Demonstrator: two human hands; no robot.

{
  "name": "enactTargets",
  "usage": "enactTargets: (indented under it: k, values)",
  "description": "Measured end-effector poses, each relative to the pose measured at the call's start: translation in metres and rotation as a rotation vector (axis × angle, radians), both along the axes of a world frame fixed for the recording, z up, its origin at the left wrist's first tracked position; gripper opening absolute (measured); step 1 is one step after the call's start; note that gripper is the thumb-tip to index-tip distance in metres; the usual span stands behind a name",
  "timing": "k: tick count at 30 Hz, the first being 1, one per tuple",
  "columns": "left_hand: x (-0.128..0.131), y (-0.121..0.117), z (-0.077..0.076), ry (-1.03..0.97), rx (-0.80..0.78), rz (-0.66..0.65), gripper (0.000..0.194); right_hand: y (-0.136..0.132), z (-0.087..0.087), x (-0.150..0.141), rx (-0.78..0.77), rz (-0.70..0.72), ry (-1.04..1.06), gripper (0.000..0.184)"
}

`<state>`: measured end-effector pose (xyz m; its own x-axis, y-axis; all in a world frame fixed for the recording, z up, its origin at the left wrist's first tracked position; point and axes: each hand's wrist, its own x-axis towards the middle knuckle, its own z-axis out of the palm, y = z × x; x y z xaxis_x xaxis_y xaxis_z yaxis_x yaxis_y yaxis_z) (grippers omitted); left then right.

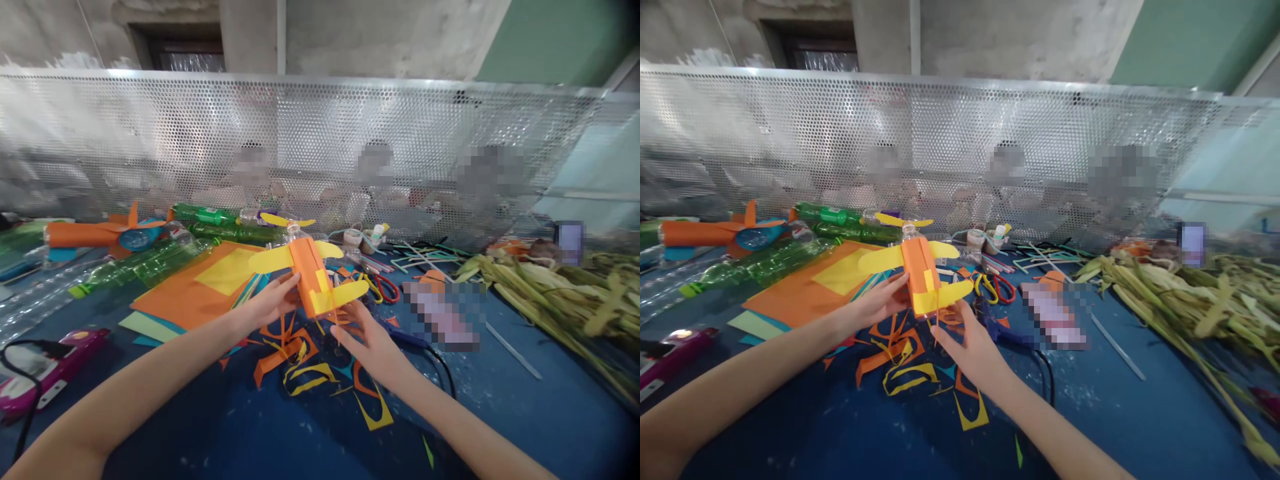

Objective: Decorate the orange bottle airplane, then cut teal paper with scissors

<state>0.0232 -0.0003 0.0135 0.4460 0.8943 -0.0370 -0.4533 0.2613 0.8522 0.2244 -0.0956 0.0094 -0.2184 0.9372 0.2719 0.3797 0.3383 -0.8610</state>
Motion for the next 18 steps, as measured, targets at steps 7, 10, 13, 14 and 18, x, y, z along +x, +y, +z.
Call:
enactTargets:
  k: [7,10,13,14,18]
  values:
    - [0.003,-0.012,-0.006,-0.032,0.034,-0.078,0.029,0.008,-0.002,0.004,-0.051,-0.021,0.134,0.054]
    - [0.005,-0.014,-0.008,0.013,0.059,-0.143,0.030,0.013,-0.004,0.006,-0.059,-0.037,0.195,0.058]
    - [0.003,-0.014,-0.010,0.050,0.080,-0.188,0.033,0.016,-0.007,0.008,-0.046,-0.070,0.215,0.060]
    - [0.001,-0.013,-0.010,0.071,0.087,-0.215,0.037,0.017,-0.007,0.009,-0.037,-0.087,0.216,0.061]
    - [-0.015,-0.004,-0.012,0.216,0.128,-0.416,0.044,0.017,-0.004,0.011,-0.019,-0.136,0.227,0.062]
